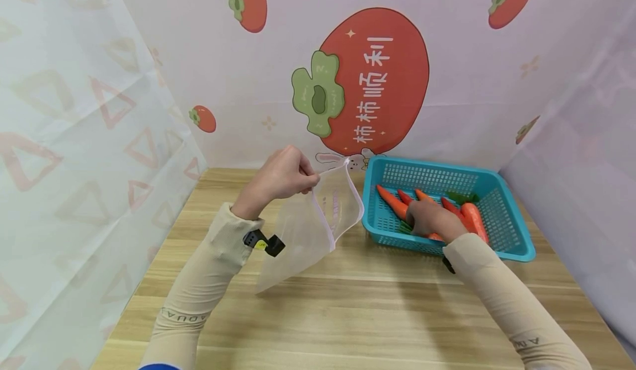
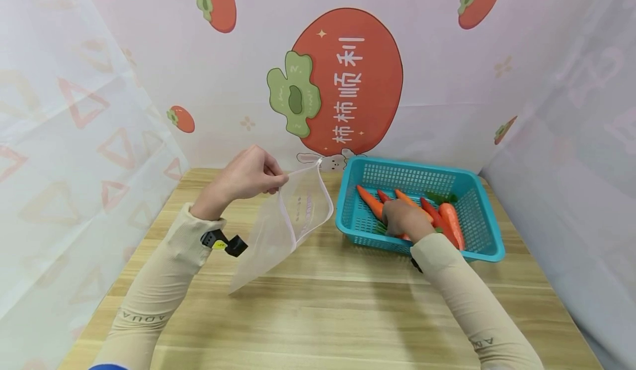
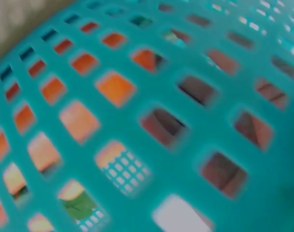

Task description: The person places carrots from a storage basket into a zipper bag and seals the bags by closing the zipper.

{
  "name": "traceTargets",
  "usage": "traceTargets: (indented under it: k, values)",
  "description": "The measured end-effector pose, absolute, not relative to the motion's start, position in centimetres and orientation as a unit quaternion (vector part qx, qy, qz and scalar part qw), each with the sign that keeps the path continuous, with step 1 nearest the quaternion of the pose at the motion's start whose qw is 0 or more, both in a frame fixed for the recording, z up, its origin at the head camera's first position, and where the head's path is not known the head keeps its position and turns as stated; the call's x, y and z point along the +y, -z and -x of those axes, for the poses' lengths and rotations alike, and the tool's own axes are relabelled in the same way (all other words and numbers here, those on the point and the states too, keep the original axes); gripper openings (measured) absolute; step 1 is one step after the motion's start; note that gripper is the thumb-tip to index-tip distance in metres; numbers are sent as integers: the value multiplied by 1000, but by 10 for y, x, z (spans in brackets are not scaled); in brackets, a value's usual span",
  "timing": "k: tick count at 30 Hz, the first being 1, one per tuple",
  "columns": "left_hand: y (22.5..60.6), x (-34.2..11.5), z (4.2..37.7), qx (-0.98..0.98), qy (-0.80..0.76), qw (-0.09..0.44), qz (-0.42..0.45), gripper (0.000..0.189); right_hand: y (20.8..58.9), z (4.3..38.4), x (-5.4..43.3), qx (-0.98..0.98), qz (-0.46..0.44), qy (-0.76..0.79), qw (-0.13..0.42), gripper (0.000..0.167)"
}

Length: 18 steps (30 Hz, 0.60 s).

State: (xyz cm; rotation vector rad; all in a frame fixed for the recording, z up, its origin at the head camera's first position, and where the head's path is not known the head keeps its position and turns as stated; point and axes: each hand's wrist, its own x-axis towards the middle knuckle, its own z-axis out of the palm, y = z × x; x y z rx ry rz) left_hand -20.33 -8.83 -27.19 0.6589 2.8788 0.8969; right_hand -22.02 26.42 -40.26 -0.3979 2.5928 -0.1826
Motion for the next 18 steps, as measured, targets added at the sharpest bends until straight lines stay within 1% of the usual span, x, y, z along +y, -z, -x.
traceTargets:
  k: [7,16,18]
  values:
    - [273,-87,203,933,-287,28,-216,23,418,225,257,966,158,39,202,24]
    - [273,-87,204,937,-277,28,-213,22,417,223,257,965,190,49,175,8]
    - [273,-87,204,937,-275,26,-213,22,415,223,258,964,194,55,176,11]
